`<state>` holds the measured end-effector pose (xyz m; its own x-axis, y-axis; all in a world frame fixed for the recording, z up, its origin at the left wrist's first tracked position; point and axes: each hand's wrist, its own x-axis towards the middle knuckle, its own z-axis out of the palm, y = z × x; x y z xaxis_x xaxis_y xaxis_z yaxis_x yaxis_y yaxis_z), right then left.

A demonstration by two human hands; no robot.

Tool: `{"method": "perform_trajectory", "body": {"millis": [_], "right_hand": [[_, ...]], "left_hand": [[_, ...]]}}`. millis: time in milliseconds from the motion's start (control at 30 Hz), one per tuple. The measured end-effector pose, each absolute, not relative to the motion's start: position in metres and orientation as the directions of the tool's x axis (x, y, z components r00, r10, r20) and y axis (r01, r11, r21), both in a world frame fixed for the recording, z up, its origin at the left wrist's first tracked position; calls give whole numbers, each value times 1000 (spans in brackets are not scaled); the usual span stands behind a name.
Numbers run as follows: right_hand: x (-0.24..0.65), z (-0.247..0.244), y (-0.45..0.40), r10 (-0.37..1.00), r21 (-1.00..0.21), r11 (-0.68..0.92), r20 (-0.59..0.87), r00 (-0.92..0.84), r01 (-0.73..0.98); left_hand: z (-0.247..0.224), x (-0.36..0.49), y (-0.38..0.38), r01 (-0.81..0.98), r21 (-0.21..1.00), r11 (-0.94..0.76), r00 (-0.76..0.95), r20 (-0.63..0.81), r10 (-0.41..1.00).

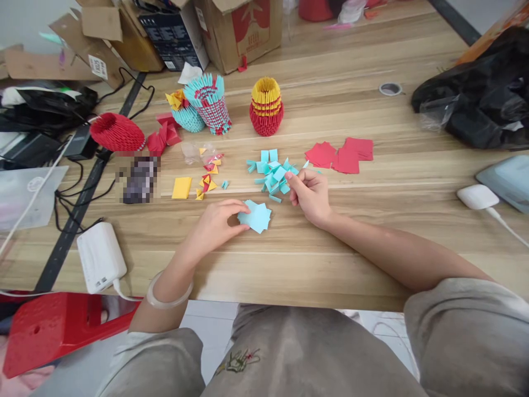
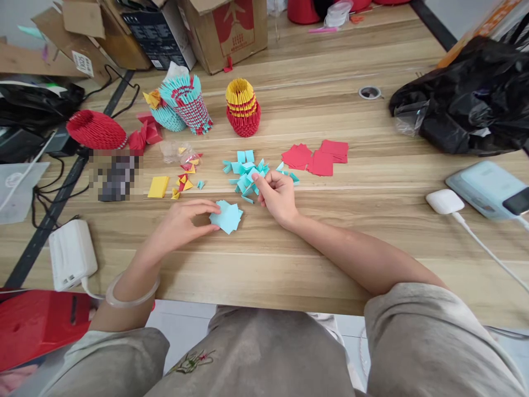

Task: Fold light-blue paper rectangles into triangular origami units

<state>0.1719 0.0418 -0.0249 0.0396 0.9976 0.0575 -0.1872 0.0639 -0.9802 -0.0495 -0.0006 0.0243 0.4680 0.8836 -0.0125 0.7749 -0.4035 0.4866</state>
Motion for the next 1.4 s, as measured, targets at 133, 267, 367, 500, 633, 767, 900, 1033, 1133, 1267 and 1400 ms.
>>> {"method": "perform_trajectory", "body": {"millis": [133,267,367,500,633,767,900,1033,1133,1267,1400], "right_hand": [[172,-24,41,998,-978,64,58,35,-196],[172,-22,41,998,-983,62,59,22,-172],[172,-21,40,998,-984,68,67,12,-162],[172,-21,40,998,-987,67,69,-4,-144],[172,-20,40,997,-988,74,77,-15,-135],[172,-20,40,997,-987,74,78,-21,-143],[172,-22,40,996,-987,75,81,-29,-145],[173,-22,40,996,-985,77,82,-32,-152],[174,-18,36,986,-984,74,96,-135,-162],[172,-15,26,891,-982,17,101,-443,-190],[168,-18,18,834,-976,-50,77,-547,-214]], "left_hand": [[27,-49,0,765,512,-391,445,18,895],[28,-49,-1,760,526,-382,414,61,908],[28,-48,-2,765,524,-373,401,66,914],[27,-48,-2,770,526,-362,389,64,919],[27,-48,-1,764,540,-354,377,72,923],[27,-48,-1,763,546,-345,379,55,924],[27,-47,-1,767,551,-330,368,44,929],[26,-43,-3,682,667,-301,291,129,948],[24,-38,-5,492,826,-275,154,229,961],[20,-30,-6,268,932,-245,21,249,968],[15,-23,-7,253,933,-255,77,243,967]]}}
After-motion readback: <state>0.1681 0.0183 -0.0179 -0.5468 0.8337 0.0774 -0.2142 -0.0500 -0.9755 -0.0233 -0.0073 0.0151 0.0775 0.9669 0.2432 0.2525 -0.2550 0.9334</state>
